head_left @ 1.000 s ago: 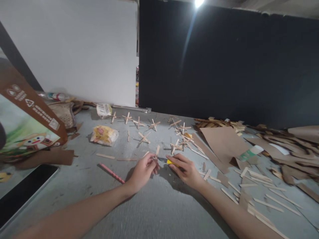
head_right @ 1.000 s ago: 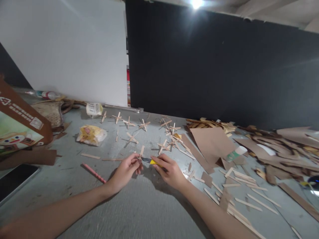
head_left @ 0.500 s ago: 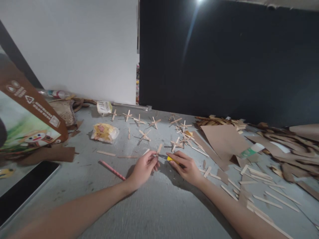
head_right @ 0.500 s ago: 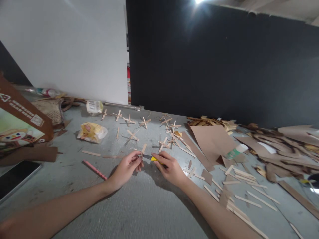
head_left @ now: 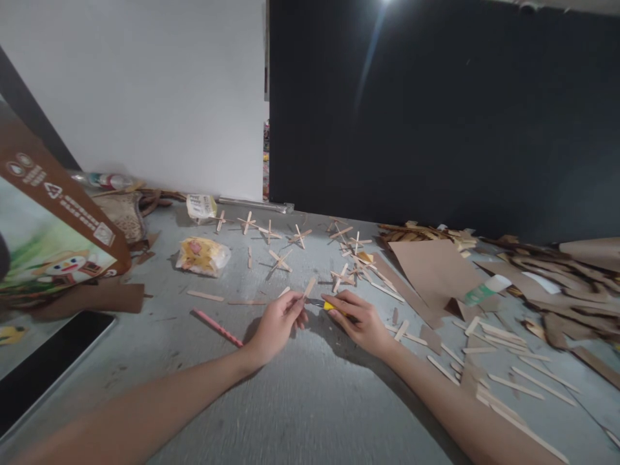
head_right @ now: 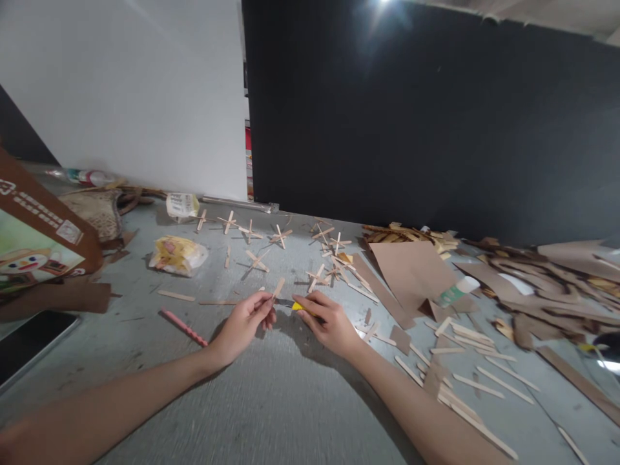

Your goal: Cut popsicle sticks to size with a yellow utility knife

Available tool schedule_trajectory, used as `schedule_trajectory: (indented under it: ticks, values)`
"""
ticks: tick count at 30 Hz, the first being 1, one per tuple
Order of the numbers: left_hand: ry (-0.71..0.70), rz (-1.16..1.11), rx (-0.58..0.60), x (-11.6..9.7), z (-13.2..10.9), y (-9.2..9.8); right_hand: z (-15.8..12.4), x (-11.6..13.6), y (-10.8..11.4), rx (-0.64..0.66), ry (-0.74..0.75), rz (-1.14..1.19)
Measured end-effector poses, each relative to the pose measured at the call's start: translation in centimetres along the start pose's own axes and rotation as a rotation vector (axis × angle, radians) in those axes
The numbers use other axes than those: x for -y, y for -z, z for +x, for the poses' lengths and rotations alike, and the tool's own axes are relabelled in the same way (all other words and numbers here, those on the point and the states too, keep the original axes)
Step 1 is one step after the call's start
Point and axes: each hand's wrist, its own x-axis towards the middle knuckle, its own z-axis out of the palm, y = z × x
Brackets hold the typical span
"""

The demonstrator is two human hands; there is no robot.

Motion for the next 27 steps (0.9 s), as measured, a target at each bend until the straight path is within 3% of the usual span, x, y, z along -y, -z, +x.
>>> schedule_trajectory:
  ticks: [8,15,21,27]
  values:
    - [0.016,0.048,0.091,-0.03,-0.12,-0.12,0.04,-0.06,-0.07,-0.024,0.082,0.006]
    - [-0.043,0.058,0.055,0.14,0.01,0.03,0.15,-0.14,0.0,-0.049,0.095,-0.01]
    - [-0.031,0.141,0.132,-0.03,-0.13,0.17,0.02,-0.19,-0.04,-0.028,0.116,-0.009]
    - [-0.079,0.104,0.075,0.01,-0.22,-0.05,0.02,-0.48,-0.27,-0.058,0.096,-0.022]
